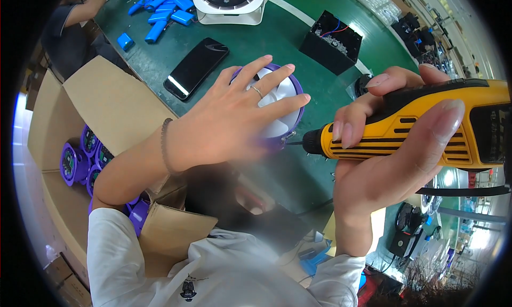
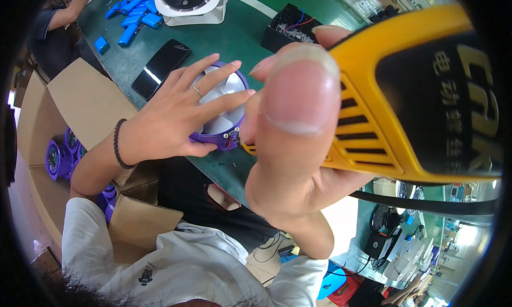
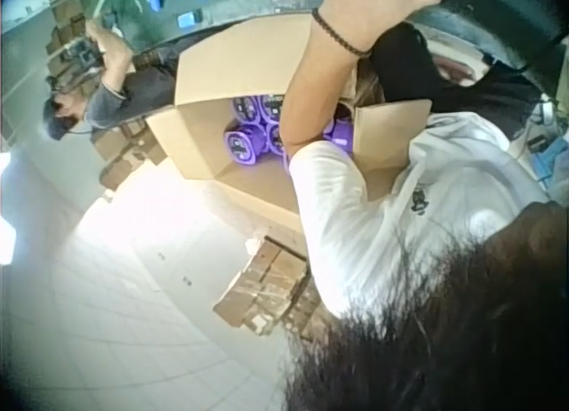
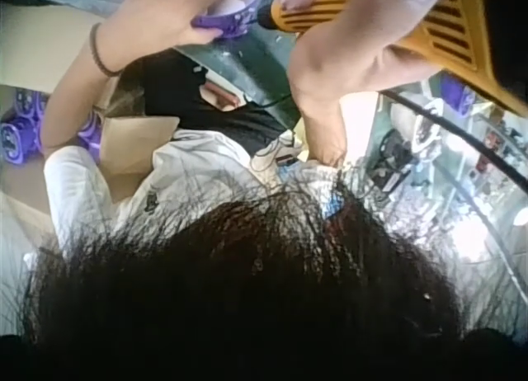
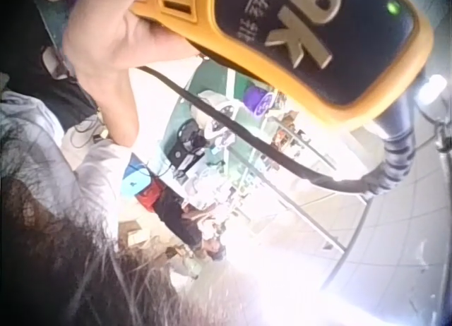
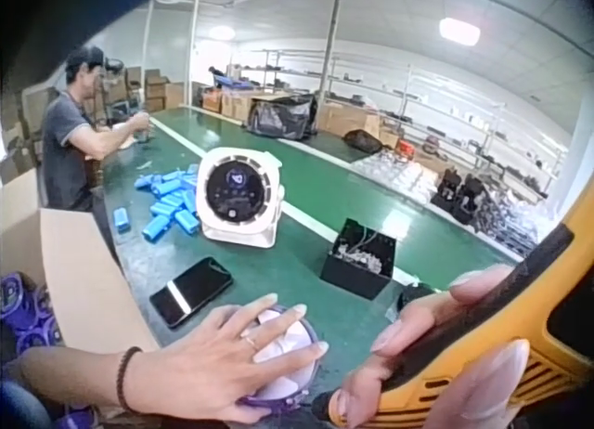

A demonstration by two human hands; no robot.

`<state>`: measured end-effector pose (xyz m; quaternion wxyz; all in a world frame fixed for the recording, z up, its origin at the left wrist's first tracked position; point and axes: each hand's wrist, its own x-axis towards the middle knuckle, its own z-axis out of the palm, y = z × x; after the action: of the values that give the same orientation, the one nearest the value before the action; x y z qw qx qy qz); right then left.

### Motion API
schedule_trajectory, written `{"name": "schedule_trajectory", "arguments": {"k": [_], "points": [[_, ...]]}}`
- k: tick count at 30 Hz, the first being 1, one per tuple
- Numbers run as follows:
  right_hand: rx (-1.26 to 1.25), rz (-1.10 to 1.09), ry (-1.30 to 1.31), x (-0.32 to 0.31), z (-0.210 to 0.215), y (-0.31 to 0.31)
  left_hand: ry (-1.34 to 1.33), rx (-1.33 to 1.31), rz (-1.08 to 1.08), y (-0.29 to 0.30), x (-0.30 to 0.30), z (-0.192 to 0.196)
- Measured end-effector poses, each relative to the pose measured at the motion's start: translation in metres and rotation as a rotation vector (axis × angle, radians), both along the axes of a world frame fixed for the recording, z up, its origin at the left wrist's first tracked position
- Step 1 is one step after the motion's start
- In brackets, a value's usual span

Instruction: The person assembles small cooling fan units by inserting white fans into purple plastic housings and securing internal circuit board components with screws using an electric screwdriver.

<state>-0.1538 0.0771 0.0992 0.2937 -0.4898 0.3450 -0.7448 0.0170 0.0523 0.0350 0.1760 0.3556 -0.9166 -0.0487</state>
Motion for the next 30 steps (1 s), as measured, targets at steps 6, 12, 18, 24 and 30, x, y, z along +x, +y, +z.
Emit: {"name": "schedule_trajectory", "arguments": {"k": [6, 12, 18, 24, 30], "points": [[0.004, -0.068, -0.006, 0.004, -0.004, -0.002, -0.009, 0.011, 0.004, 0.001, 0.0, 0.002], [-0.02, -0.132, 0.005, 0.008, -0.009, -0.005, -0.012, 0.004, -0.002, 0.0, 0.0, 0.001], [-0.075, -0.185, 0.089, 0.004, -0.01, -0.008, -0.02, 0.011, 0.014, 0.0, -0.001, 0.002], [-0.111, -0.232, 0.186, -0.02, -0.001, -0.018, -0.04, 0.03, -0.014, -0.002, 0.0, 0.004], [-0.085, -0.199, 0.165, -0.039, 0.008, -0.022, -0.122, 0.14, -0.23, -0.009, 0.026, 0.034]]}}
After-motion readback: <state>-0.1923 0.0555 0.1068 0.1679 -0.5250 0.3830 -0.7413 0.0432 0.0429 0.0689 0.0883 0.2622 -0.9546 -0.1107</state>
